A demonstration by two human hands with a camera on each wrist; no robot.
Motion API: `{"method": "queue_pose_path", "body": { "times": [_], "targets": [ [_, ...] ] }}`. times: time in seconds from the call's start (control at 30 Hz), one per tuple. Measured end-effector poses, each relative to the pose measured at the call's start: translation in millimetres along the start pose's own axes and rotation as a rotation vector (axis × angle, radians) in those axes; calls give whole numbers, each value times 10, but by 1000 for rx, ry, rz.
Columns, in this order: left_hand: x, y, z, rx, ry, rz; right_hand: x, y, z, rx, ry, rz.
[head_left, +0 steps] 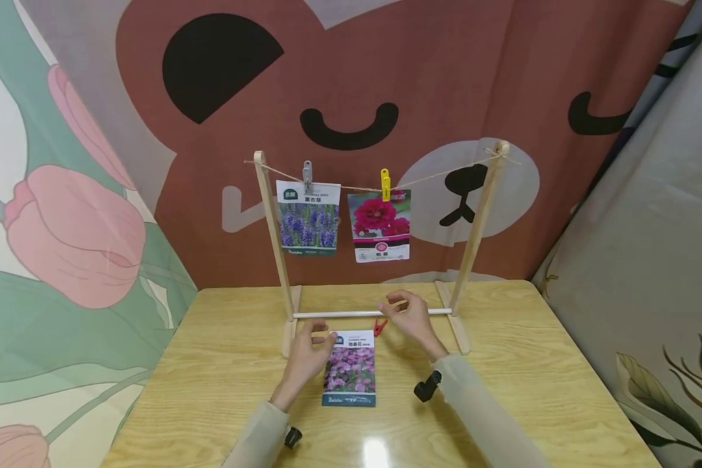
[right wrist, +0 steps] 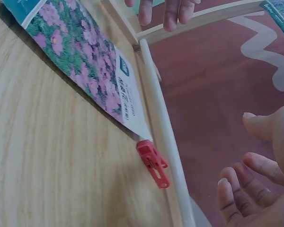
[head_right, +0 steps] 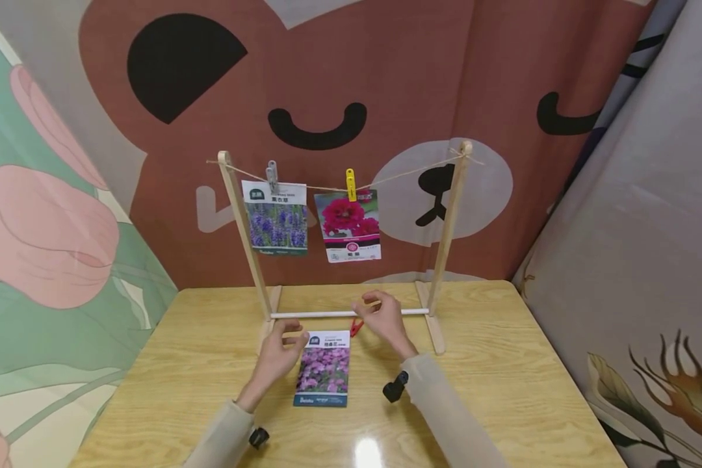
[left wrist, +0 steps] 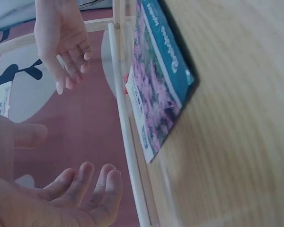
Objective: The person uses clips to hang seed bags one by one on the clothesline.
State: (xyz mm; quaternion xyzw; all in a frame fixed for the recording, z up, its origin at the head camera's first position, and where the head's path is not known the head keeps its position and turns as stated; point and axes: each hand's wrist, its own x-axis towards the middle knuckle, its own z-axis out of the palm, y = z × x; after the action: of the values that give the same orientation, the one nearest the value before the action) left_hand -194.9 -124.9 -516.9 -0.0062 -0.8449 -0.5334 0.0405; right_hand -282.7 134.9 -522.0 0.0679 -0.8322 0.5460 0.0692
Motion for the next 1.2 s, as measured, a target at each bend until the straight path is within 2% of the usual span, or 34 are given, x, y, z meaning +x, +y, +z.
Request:
{"method": "queue_pose_path", "body": {
  "times": [0.1,0.3,0.63,0.9,1.2],
  "targets": [
    [-7,-37,21,-7,-27,-26,-10,29,32,-15,18,26],
    [-18,-92,39,57,-28,-6,-22,53,87,-51,29,83],
    [-25,-120,83,167,-61,-102,-45,97,188,-152,24,125],
    [-40,-133,96,230,-95,-95,-72,114,226,-236,26,194],
    [-41,-142,236,392,-85,-137,-42,212,304,-299,-15,258]
  ]
}}
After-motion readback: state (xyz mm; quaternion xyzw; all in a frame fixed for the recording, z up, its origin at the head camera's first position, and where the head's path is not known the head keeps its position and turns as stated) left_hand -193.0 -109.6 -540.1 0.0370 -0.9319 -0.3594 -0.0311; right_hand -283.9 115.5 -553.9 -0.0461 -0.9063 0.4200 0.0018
